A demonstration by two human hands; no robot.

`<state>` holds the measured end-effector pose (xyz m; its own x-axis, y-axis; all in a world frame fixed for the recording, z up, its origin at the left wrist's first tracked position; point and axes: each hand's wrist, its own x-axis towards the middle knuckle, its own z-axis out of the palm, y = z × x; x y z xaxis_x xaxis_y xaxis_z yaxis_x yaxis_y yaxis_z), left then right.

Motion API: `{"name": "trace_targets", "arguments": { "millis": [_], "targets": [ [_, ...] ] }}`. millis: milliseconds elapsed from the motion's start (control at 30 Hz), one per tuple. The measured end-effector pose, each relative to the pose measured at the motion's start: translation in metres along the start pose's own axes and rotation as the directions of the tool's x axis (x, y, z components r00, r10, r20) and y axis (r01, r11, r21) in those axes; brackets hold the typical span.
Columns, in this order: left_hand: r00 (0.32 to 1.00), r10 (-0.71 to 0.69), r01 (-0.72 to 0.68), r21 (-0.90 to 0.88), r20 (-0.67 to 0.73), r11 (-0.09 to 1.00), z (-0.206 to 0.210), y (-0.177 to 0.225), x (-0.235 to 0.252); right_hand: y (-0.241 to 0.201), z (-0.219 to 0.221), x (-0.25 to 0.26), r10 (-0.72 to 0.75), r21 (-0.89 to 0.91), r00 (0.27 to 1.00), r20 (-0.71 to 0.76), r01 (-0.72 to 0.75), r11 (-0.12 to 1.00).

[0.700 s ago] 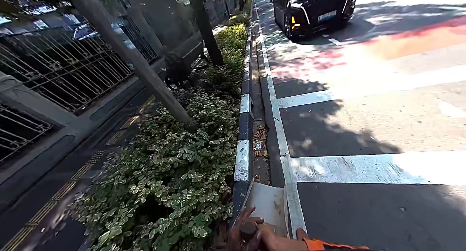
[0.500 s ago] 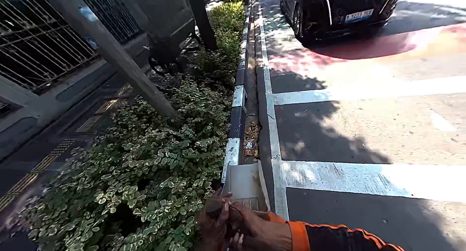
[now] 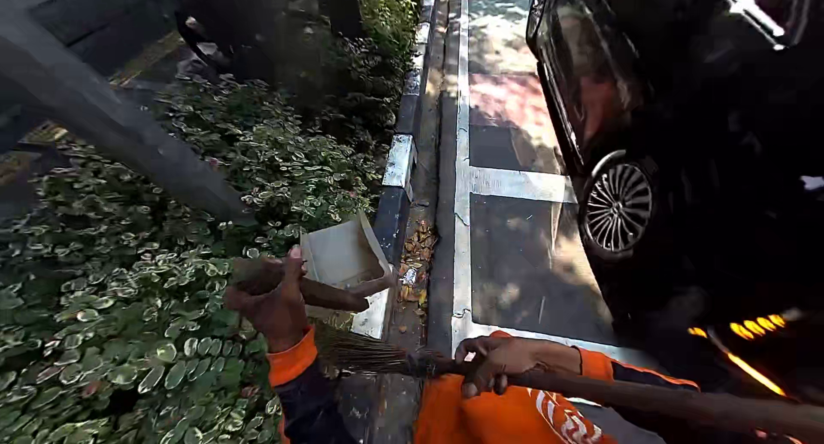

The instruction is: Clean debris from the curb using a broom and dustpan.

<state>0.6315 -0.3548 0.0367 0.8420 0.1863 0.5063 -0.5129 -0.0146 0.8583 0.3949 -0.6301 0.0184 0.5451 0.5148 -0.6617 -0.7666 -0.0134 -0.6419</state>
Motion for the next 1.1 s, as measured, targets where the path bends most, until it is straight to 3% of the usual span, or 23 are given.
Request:
{"name": "trace_targets", "arguments": {
  "millis": [100,167,267,367,467,600,700,767,833,1000,1100],
  "targets": [
    [0.999,0.024,-0.027,0.097,0.029,0.995,0.039,-0.027,0.03,-0.03,-0.099,-0.011,-0.035,0.055,0.996,-0.08,0.04,0.998],
    [0.993,0.12,-0.118,0.158,-0.006,0.98,0.063,-0.056,0.029,-0.042,-0.179,-0.001,-0.035,0.088,0.996,-0.086,0.043,0.995],
    [0.963,0.257,-0.229,0.255,-0.085,0.94,0.097,-0.092,0.006,-0.048,-0.298,0.035,0.066,0.127,0.983,-0.173,-0.044,0.991],
    [0.953,0.245,-0.187,0.289,-0.18,0.939,0.131,-0.113,-0.019,-0.053,-0.415,0.08,0.19,0.175,0.952,-0.239,-0.15,0.973],
    [0.953,0.138,-0.05,0.309,-0.268,0.95,0.15,-0.127,-0.049,-0.06,-0.48,0.099,0.254,0.191,0.906,-0.338,-0.198,0.961],
    [0.952,0.033,0.096,0.397,-0.306,0.913,0.183,-0.169,-0.075,-0.079,-0.55,0.098,0.274,0.222,0.889,-0.366,-0.203,0.954],
    [0.957,-0.032,0.181,0.508,-0.288,0.842,0.198,-0.218,-0.09,-0.079,-0.594,0.115,0.447,0.224,0.751,-0.487,-0.387,0.895],
    [0.954,-0.103,0.255,0.574,-0.283,0.778,0.216,-0.254,-0.095,-0.092,-0.622,0.127,0.412,0.197,0.618,-0.669,-0.387,0.901],
    [0.943,-0.192,0.322,0.61,-0.27,0.724,0.235,-0.29,-0.099,-0.116,-0.652,0.139,0.394,0.159,0.557,-0.731,-0.423,0.892],
    [0.851,-0.459,0.506,0.627,-0.254,0.592,0.27,-0.377,-0.121,-0.146,-0.754,0.205,0.388,0.048,0.571,-0.724,-0.52,0.853],
    [0.779,-0.603,0.547,0.658,-0.174,0.517,0.283,-0.426,-0.14,-0.172,-0.846,0.277,0.323,-0.196,0.594,-0.737,-0.645,0.739]
  ]
}}
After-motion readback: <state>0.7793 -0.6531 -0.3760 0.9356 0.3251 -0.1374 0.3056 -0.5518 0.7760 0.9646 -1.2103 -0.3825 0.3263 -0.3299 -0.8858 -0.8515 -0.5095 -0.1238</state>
